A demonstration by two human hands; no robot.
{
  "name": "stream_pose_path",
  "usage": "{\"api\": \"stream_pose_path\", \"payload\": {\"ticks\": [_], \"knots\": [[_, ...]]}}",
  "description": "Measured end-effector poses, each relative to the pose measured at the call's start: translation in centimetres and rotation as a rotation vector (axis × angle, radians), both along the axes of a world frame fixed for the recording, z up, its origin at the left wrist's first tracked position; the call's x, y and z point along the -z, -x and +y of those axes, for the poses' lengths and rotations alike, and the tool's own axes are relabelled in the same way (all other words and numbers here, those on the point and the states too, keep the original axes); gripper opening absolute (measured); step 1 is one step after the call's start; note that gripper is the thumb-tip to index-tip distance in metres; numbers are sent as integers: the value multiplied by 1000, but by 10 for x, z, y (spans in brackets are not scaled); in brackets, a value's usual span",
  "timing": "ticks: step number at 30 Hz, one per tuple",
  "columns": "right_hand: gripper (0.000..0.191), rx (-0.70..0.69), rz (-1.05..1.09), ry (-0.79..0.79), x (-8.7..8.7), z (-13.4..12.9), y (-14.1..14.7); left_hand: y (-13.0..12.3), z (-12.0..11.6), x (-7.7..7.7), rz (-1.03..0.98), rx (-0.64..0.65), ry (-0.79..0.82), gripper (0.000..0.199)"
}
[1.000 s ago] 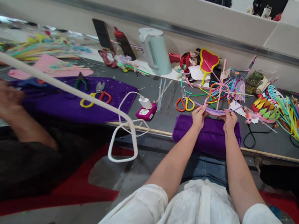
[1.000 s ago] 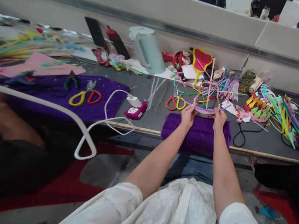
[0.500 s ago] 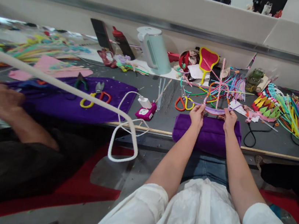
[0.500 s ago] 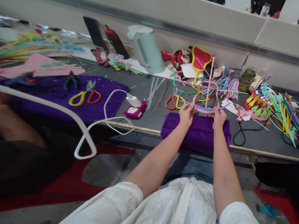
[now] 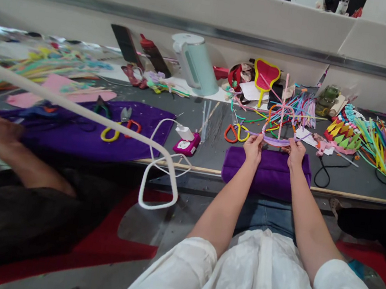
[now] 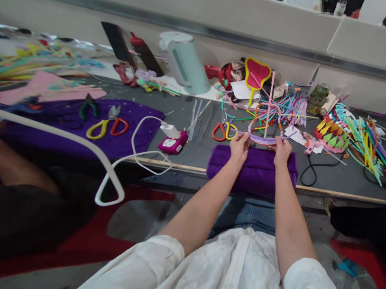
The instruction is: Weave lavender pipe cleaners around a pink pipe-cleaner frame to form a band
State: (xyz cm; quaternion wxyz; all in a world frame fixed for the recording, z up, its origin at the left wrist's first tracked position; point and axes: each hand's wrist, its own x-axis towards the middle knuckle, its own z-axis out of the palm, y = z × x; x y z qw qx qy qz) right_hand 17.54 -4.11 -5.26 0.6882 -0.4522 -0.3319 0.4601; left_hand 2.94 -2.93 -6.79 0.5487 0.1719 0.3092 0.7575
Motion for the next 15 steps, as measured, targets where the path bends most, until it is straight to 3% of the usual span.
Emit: {"api": "stream_pose_path", "payload": {"ticks": [15], "knots": [[36,-8,-7,2,1,-2,0,4,2,1,-29,64,-10,30]]}}
